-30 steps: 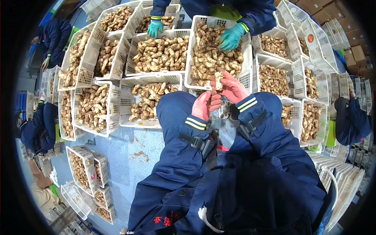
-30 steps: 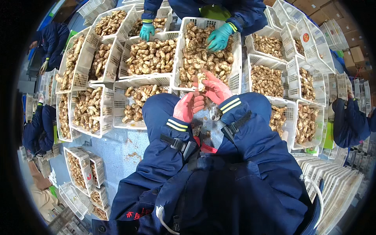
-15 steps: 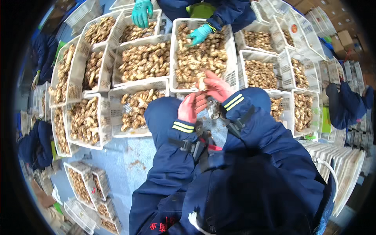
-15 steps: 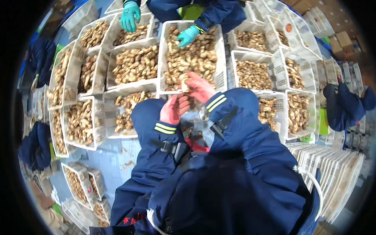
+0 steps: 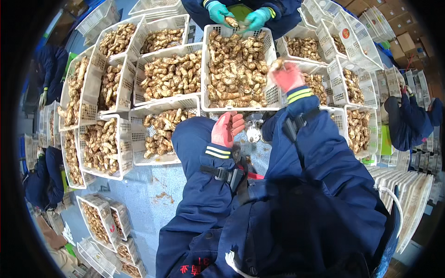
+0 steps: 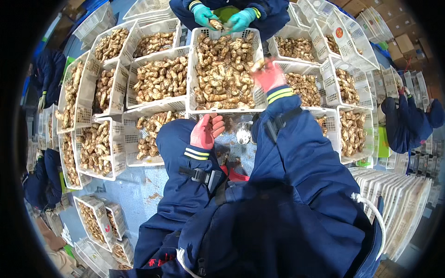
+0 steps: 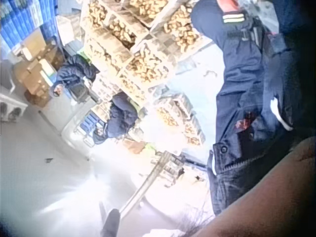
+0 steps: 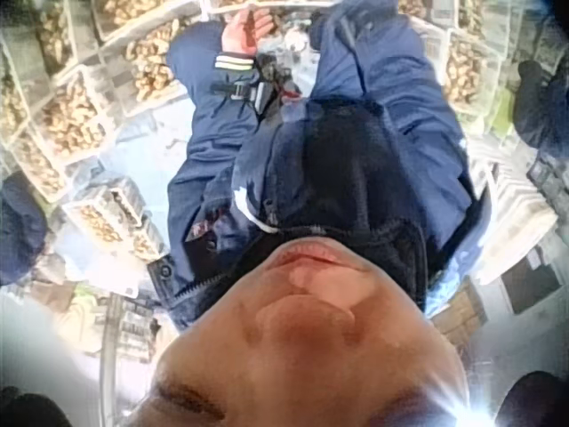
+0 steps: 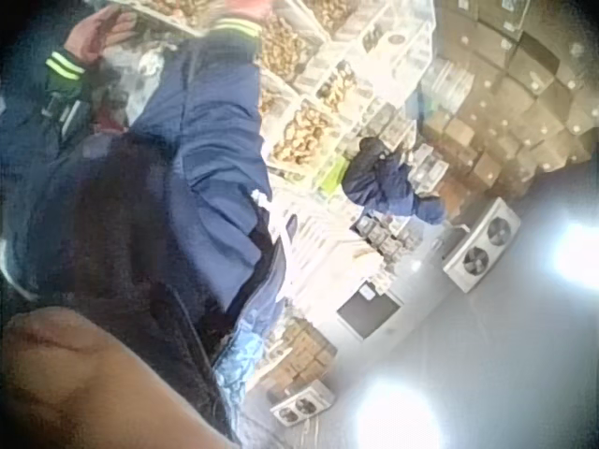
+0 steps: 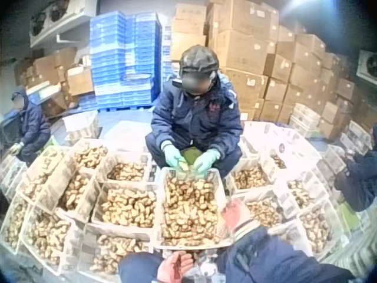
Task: The person sorts ginger roots into plastic baskets. They pick up individual roots from a large pile, remove debris by hand, and place the cleaned items into specific baskets.
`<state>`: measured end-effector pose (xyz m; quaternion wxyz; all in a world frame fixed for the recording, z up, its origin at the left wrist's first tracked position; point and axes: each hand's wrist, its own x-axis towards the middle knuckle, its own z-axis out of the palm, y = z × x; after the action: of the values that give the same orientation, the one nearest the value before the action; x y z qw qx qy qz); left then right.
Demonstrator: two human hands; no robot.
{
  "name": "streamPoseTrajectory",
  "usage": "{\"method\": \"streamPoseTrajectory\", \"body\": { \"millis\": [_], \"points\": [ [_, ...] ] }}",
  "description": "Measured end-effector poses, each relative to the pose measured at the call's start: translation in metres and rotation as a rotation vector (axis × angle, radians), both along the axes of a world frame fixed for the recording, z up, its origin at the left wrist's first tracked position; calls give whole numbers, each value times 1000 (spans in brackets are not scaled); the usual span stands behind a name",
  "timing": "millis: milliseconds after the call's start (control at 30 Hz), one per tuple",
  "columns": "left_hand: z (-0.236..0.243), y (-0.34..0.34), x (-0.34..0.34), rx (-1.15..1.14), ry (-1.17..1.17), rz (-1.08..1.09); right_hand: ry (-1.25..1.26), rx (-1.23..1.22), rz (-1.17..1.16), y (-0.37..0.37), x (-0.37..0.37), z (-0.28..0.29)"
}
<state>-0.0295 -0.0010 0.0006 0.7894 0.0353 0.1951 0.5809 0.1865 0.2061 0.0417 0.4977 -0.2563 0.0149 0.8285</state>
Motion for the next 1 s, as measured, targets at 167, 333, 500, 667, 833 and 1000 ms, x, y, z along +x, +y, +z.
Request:
{"method": "streamPoseTrajectory", "body": {
  "millis": [167, 333, 500, 667, 833, 1000],
  "points": [
    [1, 13, 13, -23, 63, -9, -241, 3, -91, 62, 52, 0],
    [20, 0, 6, -77, 79, 48, -1375, 443, 613, 40, -27, -26],
    [37, 10, 28, -186, 194, 47, -2497, 968, 960, 63, -22, -106],
    [32, 1, 22, -213, 206, 78, -2668, 1212, 1258, 46, -61, -122],
    [39, 6, 20, -209, 212, 105, -2337, 914, 713, 42, -61, -75],
    [56, 19, 16, -9, 607, 227, -826, 557, 258, -36, -72, 16]
  ]
}}
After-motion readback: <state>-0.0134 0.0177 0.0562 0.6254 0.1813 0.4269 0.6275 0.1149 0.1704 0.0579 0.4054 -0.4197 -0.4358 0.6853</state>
